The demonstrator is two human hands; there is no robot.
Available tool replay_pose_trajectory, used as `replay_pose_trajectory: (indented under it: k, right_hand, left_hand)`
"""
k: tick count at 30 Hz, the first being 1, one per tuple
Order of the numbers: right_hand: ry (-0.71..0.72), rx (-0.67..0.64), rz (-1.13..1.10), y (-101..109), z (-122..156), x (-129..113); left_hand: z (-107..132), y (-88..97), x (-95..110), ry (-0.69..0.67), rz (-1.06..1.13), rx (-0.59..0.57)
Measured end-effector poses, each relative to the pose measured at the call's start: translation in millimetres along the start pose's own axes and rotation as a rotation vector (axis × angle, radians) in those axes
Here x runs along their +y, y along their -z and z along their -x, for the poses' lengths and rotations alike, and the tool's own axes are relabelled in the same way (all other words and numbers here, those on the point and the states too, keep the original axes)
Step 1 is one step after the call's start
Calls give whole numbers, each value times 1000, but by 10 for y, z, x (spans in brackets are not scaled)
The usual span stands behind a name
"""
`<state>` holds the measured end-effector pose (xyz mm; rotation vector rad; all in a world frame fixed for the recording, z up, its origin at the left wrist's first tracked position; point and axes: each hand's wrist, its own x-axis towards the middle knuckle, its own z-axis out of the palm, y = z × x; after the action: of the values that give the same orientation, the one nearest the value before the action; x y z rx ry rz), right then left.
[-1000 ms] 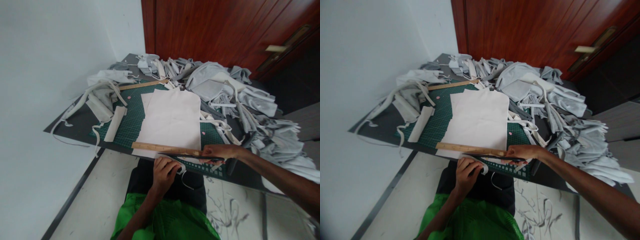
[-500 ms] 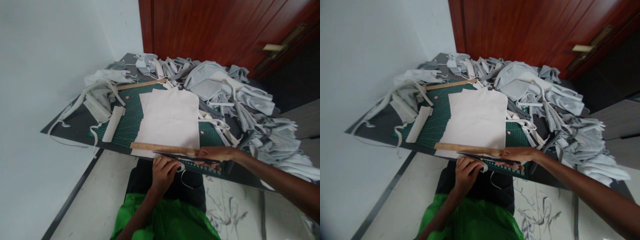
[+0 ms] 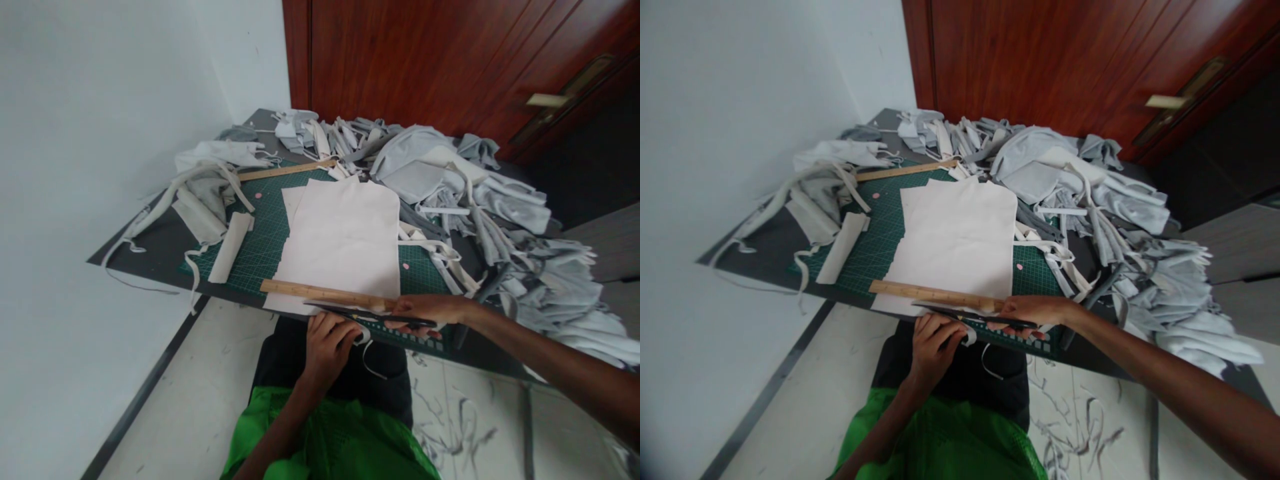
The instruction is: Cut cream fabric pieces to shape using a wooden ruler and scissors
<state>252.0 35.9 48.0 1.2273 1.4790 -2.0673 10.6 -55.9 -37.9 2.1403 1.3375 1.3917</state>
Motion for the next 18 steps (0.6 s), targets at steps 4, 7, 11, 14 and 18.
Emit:
replay_pose_trajectory:
  k: [4,7,11,14,18]
  right_hand:
    - [-2,21,-13,-29,-4,9]
    - [-6,25,3,-25,-13,25]
    - [-21,31,-15,-27,-21,14]
    - [-20,50,-17,-45,-12,-20]
    - [2,70,31,-72,-3,-66]
  left_hand:
    - [2,-2,-2,-6,3,5]
    - [11,-2,-7,-4,5,-7]
    - [24,-1,-17,4,10,-17]
    - [25,0,-20,6,10,-18]
    - [20,1,-22,1,12,-14]
